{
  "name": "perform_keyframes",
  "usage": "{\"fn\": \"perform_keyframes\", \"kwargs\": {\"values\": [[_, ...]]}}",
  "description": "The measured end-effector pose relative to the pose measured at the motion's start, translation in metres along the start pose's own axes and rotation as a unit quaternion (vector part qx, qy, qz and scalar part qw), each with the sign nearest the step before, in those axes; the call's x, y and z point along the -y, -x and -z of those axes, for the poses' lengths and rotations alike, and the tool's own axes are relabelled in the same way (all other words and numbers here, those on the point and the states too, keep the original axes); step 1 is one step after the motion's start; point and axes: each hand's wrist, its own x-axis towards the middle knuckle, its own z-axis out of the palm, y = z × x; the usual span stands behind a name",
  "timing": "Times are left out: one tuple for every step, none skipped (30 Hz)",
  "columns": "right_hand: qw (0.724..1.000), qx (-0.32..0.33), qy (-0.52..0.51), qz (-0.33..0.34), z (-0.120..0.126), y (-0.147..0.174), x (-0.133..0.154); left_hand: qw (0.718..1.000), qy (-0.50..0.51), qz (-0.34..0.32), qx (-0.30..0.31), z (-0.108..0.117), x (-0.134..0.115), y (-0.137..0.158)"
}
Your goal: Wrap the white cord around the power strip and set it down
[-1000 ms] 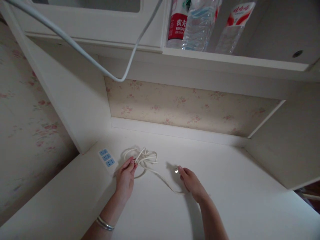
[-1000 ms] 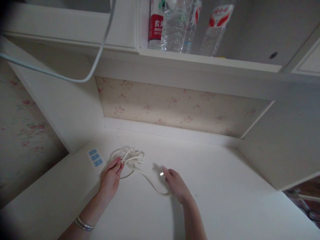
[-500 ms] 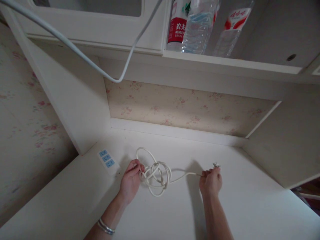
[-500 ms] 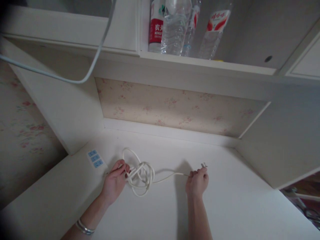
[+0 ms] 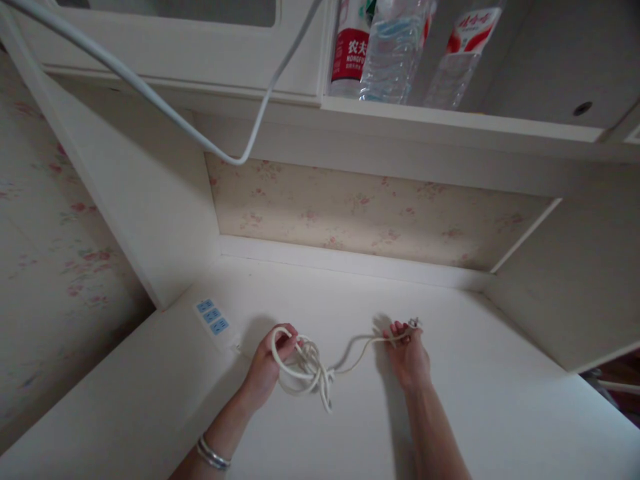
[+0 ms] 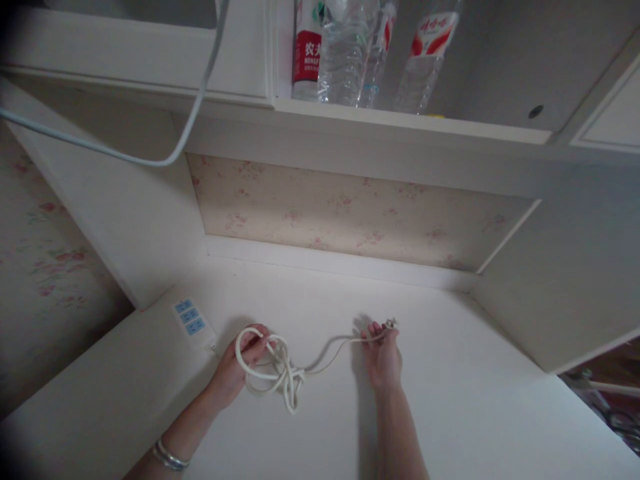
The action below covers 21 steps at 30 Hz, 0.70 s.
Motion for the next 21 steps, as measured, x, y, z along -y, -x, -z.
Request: {"fn": "perform_keyframes", "kwargs": {"values": [[1.0,0.013,0.014,-0.013,-0.002,0.002,-0.005,1.0,0.006,0.001,0.005,0.001,0.001,-0.001],[0.999,0.025,0.028,-0.02,-0.005,0.005,-0.009,1.0,0.02,0.002,0.008,0.001,0.003,-0.001],[0.998,0.037,0.041,-0.025,-0.007,0.007,-0.013,0.999,0.04,0.004,0.008,0.002,0.005,-0.002],[0.997,0.049,0.053,-0.03,-0.009,0.009,-0.017,0.998,0.062,0.005,0.0,0.001,0.007,-0.002],[0.995,0.06,0.065,-0.036,-0.01,0.011,-0.02,0.996,0.083,0.006,-0.013,0.001,0.008,-0.003],[0.994,0.071,0.076,-0.043,-0.012,0.013,-0.023,0.995,0.1,0.006,-0.029,0.0,0.01,-0.004],[0.991,0.083,0.088,-0.05,-0.014,0.016,-0.025,0.992,0.113,0.005,-0.046,-0.001,0.011,-0.005],[0.989,0.094,0.099,-0.059,-0.016,0.018,-0.027,0.991,0.123,0.006,-0.062,-0.001,0.011,-0.006],[0.986,0.106,0.109,-0.069,-0.017,0.021,-0.029,0.989,0.127,0.006,-0.075,-0.002,0.012,-0.006],[0.983,0.117,0.118,-0.079,-0.019,0.024,-0.03,0.988,0.13,0.004,-0.085,-0.003,0.012,-0.007],[0.98,0.129,0.124,-0.09,-0.021,0.028,-0.032,0.987,0.133,0.002,-0.093,-0.003,0.012,-0.008],[0.975,0.146,0.136,-0.102,-0.023,0.032,-0.033,0.986,0.135,0.0,-0.098,-0.003,0.013,-0.008],[0.967,0.167,0.157,-0.111,-0.024,0.036,-0.035,0.985,0.14,-0.002,-0.101,-0.003,0.013,-0.009],[0.956,0.193,0.189,-0.118,-0.026,0.041,-0.038,0.984,0.146,-0.004,-0.103,-0.003,0.014,-0.009],[0.94,0.218,0.231,-0.122,-0.027,0.045,-0.041,0.983,0.153,-0.005,-0.104,-0.002,0.015,-0.009],[0.923,0.243,0.274,-0.12,-0.028,0.049,-0.044,0.982,0.16,-0.004,-0.103,-0.002,0.015,-0.009],[0.905,0.263,0.314,-0.113,-0.029,0.053,-0.048,0.981,0.167,-0.002,-0.1,-0.003,0.015,-0.009],[0.892,0.277,0.343,-0.101,-0.03,0.057,-0.052,0.98,0.173,0.001,-0.097,-0.003,0.015,-0.009],[0.886,0.284,0.356,-0.091,-0.031,0.061,-0.055,0.98,0.177,0.004,-0.093,-0.004,0.015,-0.009],[0.884,0.287,0.359,-0.082,-0.032,0.064,-0.058,0.98,0.177,0.008,-0.089,-0.004,0.014,-0.008],[0.886,0.288,0.355,-0.077,-0.034,0.067,-0.06,0.98,0.176,0.012,-0.087,-0.005,0.013,-0.008]]}}
